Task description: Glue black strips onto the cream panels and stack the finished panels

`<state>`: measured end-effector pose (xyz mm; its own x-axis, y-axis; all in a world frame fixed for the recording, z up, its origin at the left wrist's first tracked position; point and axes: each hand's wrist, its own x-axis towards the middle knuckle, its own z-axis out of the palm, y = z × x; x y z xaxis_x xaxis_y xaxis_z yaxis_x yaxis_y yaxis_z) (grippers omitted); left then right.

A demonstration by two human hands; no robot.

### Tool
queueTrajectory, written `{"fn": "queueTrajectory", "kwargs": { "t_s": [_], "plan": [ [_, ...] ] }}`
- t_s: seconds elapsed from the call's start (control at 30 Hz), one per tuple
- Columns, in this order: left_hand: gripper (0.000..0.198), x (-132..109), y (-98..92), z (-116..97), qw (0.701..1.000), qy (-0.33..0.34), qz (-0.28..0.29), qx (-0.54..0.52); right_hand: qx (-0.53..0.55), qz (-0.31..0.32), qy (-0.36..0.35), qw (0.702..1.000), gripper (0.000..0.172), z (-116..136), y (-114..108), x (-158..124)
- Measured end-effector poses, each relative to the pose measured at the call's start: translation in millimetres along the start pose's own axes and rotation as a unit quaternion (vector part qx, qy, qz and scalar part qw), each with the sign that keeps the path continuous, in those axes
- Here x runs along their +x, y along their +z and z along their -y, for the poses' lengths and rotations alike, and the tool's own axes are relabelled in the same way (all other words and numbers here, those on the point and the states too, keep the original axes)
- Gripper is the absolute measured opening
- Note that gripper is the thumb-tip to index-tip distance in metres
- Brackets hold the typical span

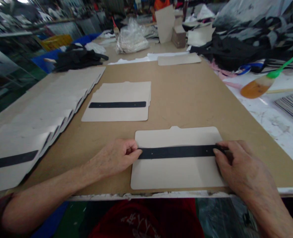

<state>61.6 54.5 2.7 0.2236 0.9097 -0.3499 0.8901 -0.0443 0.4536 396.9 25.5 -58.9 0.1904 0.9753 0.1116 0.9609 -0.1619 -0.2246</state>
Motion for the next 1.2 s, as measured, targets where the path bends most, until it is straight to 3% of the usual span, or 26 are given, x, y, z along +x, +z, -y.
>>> {"fn": "queueTrajectory", "kwargs": {
  "t_s": [0.47, 1.2],
  "plan": [
    [0.020, 2.3, 2.7, 2.7, 0.998, 0.004, -0.006, 0.064, 0.012, -0.031, -0.033, 0.999, 0.040, -3.0, 4.4, 0.7],
    [0.017, -5.6, 6.8, 5.6, 0.991, 0.018, -0.028, 0.131, 0.061, 0.006, -0.068, 0.996, 0.027, 1.1, -1.4, 4.1]
  ]
}}
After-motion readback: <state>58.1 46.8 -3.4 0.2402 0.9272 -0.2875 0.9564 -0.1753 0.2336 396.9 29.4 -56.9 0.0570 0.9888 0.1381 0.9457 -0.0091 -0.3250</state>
